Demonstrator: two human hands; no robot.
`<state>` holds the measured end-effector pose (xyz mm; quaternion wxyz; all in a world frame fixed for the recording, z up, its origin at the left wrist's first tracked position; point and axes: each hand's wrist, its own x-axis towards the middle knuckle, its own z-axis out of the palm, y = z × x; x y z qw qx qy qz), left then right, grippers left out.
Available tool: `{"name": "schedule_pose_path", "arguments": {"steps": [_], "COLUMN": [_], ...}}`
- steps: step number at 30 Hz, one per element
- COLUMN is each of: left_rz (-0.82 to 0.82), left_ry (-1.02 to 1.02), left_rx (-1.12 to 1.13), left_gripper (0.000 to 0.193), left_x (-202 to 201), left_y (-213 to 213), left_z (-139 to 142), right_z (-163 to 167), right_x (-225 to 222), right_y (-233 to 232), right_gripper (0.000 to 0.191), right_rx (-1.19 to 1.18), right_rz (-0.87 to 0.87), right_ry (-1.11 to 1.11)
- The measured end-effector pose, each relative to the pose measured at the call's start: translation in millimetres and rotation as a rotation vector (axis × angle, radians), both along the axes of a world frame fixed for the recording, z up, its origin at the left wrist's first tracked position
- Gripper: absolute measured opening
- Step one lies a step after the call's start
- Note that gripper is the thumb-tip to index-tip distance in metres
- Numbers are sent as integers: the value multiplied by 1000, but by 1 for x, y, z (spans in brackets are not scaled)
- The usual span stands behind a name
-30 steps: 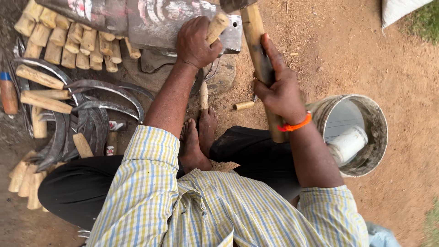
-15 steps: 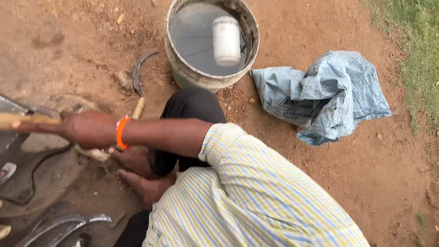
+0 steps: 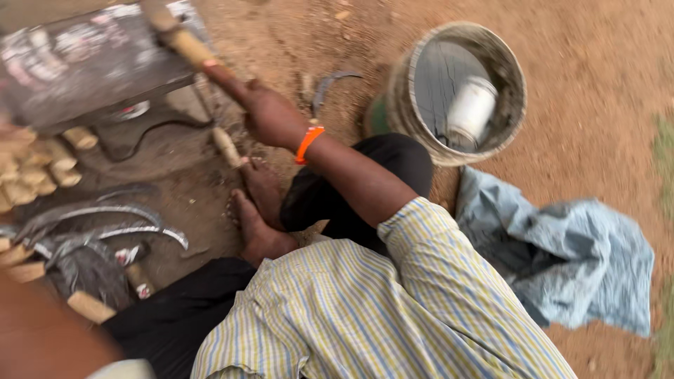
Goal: The person sits on the ground and uses a hammer to drive wooden handles into curved metal blades. They repeatedly pick up a handle, position it on the blade, and strike it with the hammer to secure it in place.
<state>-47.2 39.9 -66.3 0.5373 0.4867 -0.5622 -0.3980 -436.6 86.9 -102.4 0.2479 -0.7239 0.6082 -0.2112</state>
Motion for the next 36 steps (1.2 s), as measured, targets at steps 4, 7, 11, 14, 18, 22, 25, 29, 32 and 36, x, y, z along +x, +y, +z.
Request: {"name": "schedule_pose_path", "arguments": {"steps": [4,7,11,14,18,22,25,29,32,36], "left_rz": [-114,-20,-116,-160,-133,-131,-136,-154,-157,-116], "left_ry": [524,498,464,467,509,453,458,503,511,537], "left_rx": [263,365,397,421,463,506,517,502,511,510], "left_gripper": [58,51,41,41,49,53,49,40,39,42], "left_x": [-76,-131,-157,-168,-178,-179,-177,-175,-173,-168], "left_y": [64,107,127,130,128,125,123,123,121,118], "left_z": [-16,-58,-66,-46,-37,-49,-54,-51,-50,-54], "right_z": [12,10,0,-3,-1,-1,-3,2,9,9], "right_x": [1,-6,-19,-25,-28,-31,-30,-23,-14,-6], "right_y": [4,3,2,3,2,0,0,2,1,1], "right_gripper": [109,107,108,108,110,109,107,110,105,101], "right_rx": [-73,-88,-84,-171,-245,-198,-94,-218,-201,29], "right_rz": [8,46,58,107,168,133,71,120,81,-130], "right_ry": [32,5,76,21,1,94,131,44,-134,-337]}}
